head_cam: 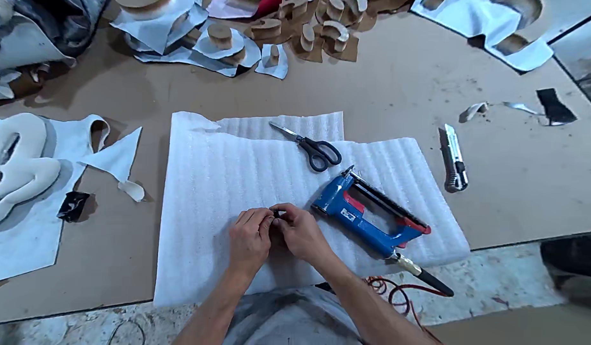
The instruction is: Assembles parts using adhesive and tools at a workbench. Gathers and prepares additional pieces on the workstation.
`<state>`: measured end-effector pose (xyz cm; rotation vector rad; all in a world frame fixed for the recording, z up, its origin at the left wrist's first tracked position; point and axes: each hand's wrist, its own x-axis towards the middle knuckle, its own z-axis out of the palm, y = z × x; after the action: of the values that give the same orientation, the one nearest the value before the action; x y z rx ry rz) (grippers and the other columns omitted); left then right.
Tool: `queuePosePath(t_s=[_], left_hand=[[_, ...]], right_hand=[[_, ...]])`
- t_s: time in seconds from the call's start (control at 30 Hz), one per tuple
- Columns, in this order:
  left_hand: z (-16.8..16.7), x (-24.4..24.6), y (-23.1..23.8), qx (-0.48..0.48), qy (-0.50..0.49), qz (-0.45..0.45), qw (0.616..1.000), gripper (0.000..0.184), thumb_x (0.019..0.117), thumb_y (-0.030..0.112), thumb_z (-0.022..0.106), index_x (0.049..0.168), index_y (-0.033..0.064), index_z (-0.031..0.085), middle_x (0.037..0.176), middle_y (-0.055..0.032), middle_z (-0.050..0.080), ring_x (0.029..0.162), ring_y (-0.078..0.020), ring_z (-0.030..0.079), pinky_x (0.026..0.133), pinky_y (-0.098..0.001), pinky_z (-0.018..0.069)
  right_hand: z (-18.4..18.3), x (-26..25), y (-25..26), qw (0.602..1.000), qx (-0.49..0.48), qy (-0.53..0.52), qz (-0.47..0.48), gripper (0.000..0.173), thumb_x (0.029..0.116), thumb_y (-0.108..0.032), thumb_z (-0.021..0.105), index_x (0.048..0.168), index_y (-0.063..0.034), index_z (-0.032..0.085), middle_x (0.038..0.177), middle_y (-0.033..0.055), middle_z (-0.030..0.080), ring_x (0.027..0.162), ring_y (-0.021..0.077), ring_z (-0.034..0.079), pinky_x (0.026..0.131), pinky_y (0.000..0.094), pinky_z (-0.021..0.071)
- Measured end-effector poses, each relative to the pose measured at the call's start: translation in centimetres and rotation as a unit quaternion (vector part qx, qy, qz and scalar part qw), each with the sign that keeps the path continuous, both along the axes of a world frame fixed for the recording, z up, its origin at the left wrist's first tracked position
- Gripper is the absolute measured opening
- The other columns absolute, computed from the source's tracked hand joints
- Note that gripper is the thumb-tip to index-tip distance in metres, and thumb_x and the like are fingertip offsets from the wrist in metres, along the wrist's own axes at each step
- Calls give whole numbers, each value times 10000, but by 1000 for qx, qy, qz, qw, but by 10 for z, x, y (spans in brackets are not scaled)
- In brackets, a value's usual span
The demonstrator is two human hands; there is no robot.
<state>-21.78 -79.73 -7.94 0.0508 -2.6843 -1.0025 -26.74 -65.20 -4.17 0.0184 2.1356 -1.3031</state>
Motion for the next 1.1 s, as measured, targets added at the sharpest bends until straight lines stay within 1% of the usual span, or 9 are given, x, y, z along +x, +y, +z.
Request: queuePosePath(t_s=[0.07,0.17,0.23,0.3,0.5,0.57,0.63,0.77,1.1], left_hand=[[-2,4,7,-23,18,-8,1000,191,985,216,615,972,124,782,1043,-2,748,967,-134,702,842,-314,585],[0,5,8,-20,6,-6,1000,163,960,235,653,959,135,782,1026,2,739,933,-116,697,807,-296,587],[-1,5,7,6,-8,6,1000,145,944,244,678,951,146,785,1029,22,737,908,-74,691,791,-259,588],[-3,5,6,37,-15,14,999,132,932,239,698,947,142,787,1043,27,741,900,-49,693,782,-229,593],[-8,9,6,81,-25,36,996,149,941,246,681,939,137,783,1071,10,746,923,-50,695,787,-218,589],[-8,9,7,82,-25,35,996,148,945,229,667,938,136,782,1074,7,747,953,-66,695,821,-235,582],[-9,10,7,83,-20,33,996,165,964,226,644,952,134,781,1082,4,749,996,-85,697,862,-254,580],[-12,9,7,91,-1,27,995,217,999,215,582,970,113,771,1076,-21,745,988,-114,690,839,-263,577],[-12,11,7,86,2,18,996,174,984,154,604,977,106,771,1072,-28,744,979,-137,683,825,-256,565]], right_hand=[[12,5,17,976,127,167,55,321,994,-151,610,1303,-199,681,916,26,747,762,214,711,691,483,585],[30,19,70,892,252,376,-12,338,946,-201,664,1280,-159,699,1009,95,706,778,281,696,592,487,579],[28,21,108,877,325,351,-28,560,887,-276,735,1413,-135,605,1225,232,624,1054,454,633,770,622,539],[12,23,131,879,373,297,-11,804,817,-361,819,1518,-133,499,1272,280,597,1111,509,600,826,667,517],[18,11,133,891,378,248,43,800,802,-170,777,1533,-93,462,1155,218,679,1017,439,670,819,639,538],[44,18,128,884,390,257,36,652,812,-307,607,1421,-74,591,1021,154,712,854,352,691,675,589,536],[76,31,116,900,363,241,35,505,871,-448,605,1183,-65,713,800,69,712,649,221,672,530,489,521],[107,51,78,957,240,148,67,357,863,-316,757,1100,-48,750,865,74,768,765,118,731,673,368,607],[90,48,56,950,239,163,115,370,862,-320,733,1140,-77,757,896,60,777,783,75,721,678,284,581]])
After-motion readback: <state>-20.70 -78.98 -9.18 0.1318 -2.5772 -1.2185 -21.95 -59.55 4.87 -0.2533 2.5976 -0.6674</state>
